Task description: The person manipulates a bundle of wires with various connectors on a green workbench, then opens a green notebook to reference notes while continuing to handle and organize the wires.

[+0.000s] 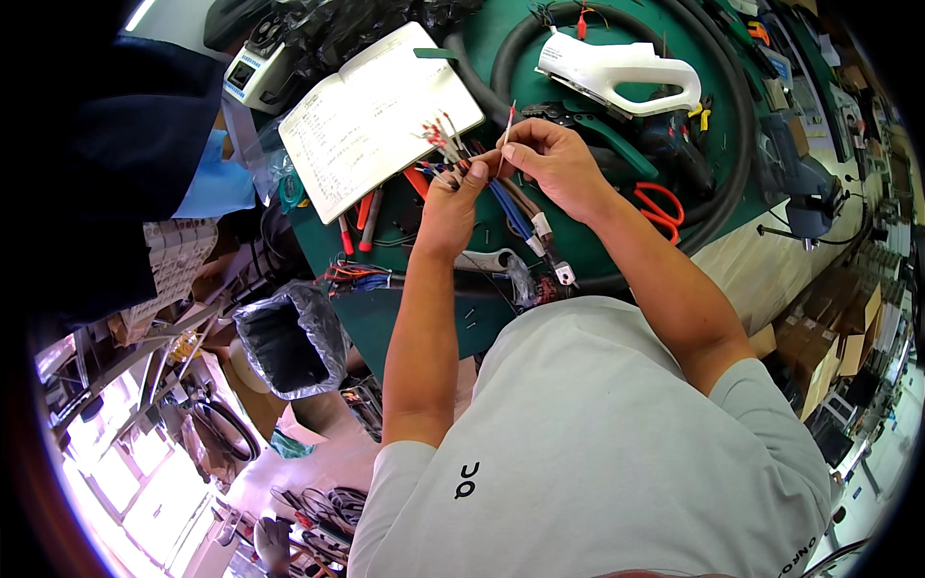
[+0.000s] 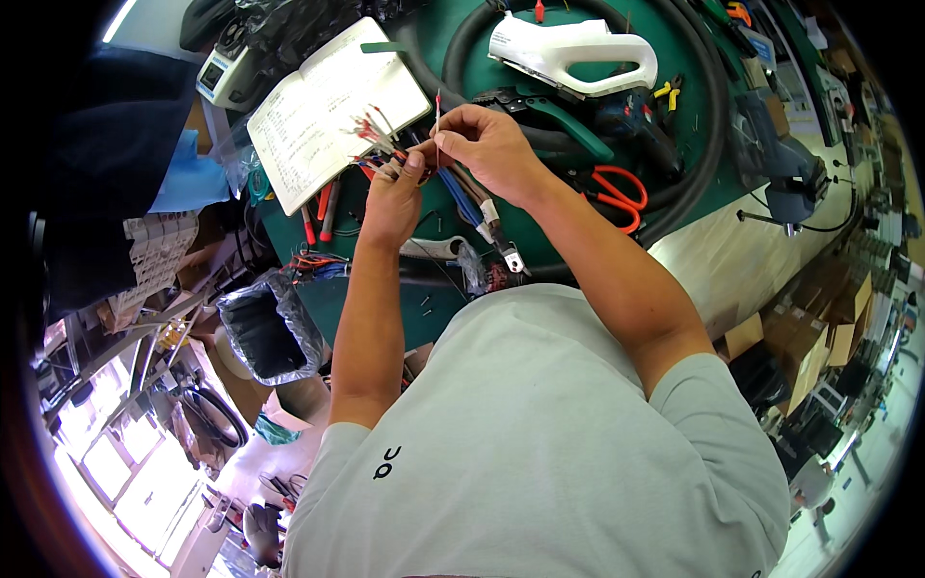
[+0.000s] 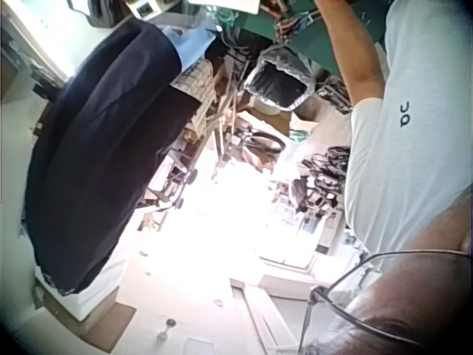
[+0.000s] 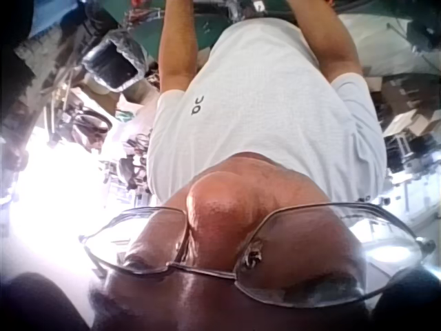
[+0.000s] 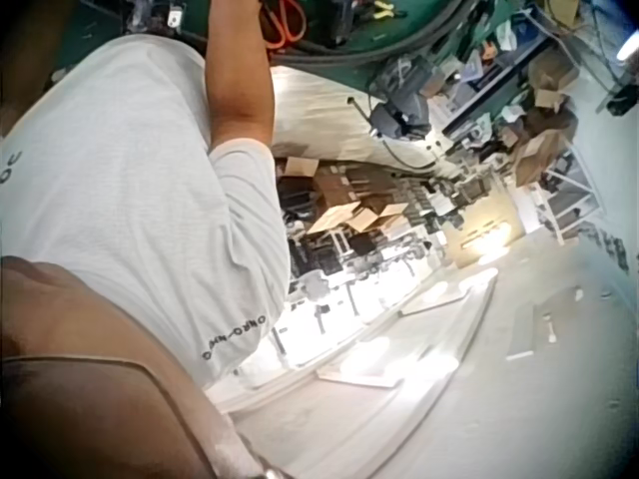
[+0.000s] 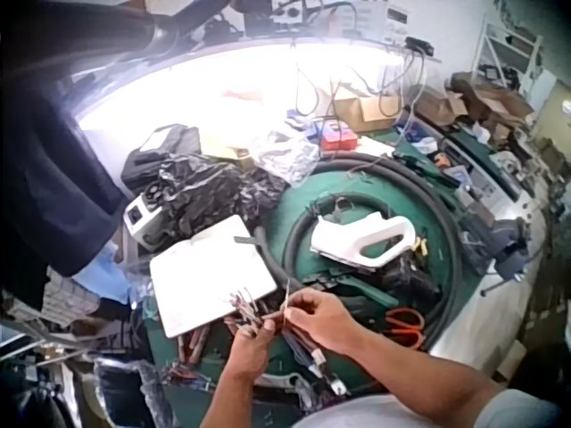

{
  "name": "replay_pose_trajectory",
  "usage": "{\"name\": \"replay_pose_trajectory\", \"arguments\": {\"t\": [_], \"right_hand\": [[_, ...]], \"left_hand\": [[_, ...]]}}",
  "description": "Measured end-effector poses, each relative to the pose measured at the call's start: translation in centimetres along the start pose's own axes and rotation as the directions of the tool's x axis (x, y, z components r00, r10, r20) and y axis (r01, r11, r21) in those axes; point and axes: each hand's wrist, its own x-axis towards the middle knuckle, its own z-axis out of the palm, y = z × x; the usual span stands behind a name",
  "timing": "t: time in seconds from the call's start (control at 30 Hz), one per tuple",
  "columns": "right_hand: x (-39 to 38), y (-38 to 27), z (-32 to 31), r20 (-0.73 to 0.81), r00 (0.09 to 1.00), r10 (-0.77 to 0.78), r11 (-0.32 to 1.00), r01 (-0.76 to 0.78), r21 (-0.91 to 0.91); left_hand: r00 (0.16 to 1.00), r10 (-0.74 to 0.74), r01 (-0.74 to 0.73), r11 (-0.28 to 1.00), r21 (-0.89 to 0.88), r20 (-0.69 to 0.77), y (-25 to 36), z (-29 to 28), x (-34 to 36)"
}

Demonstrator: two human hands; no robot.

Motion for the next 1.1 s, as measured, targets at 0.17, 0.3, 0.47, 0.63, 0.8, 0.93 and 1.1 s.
{"name": "replay_pose_trajectory", "arguments": {"t": [0.17,0.3,0.47,0.63,0.8,0.93,1.1], "right_hand": [[-0.1,-0.4,-0.1,-0.109,0.994,-0.003,0.995,-0.008,-0.100],[0.0,-0.3,0.7,-0.040,0.997,-0.073,0.970,0.062,-0.233],[0.1,-0.1,2.0,0.054,0.997,-0.046,0.914,0.064,-0.401],[-0.3,-0.8,2.7,0.003,0.986,-0.165,0.815,0.138,-0.563],[-3.3,0.4,1.8,-0.082,0.980,-0.181,0.791,0.096,-0.605],[-6.0,1.6,0.5,-0.034,0.954,0.297,0.939,-0.299,-0.173],[-7.3,2.9,1.7,-0.043,0.870,0.492,0.869,-0.488,0.078]], "left_hand": [[0.994,0.029,-0.022,0.997,0.072,-0.105,0.6,0.7,-0.8],[0.980,0.068,-0.046,0.992,0.119,-0.186,0.1,0.6,-1.2],[0.944,0.157,-0.061,0.948,0.314,-0.290,0.1,0.7,-2.0],[0.864,0.196,0.005,0.918,0.397,-0.464,1.6,0.9,-3.7],[0.862,0.004,0.062,0.992,0.113,-0.506,1.1,1.1,-6.5],[0.913,0.049,-0.033,0.998,0.045,-0.404,0.2,1.7,-8.0],[0.958,0.216,-0.088,0.847,0.525,-0.188,-0.6,2.5,-9.1]]}}
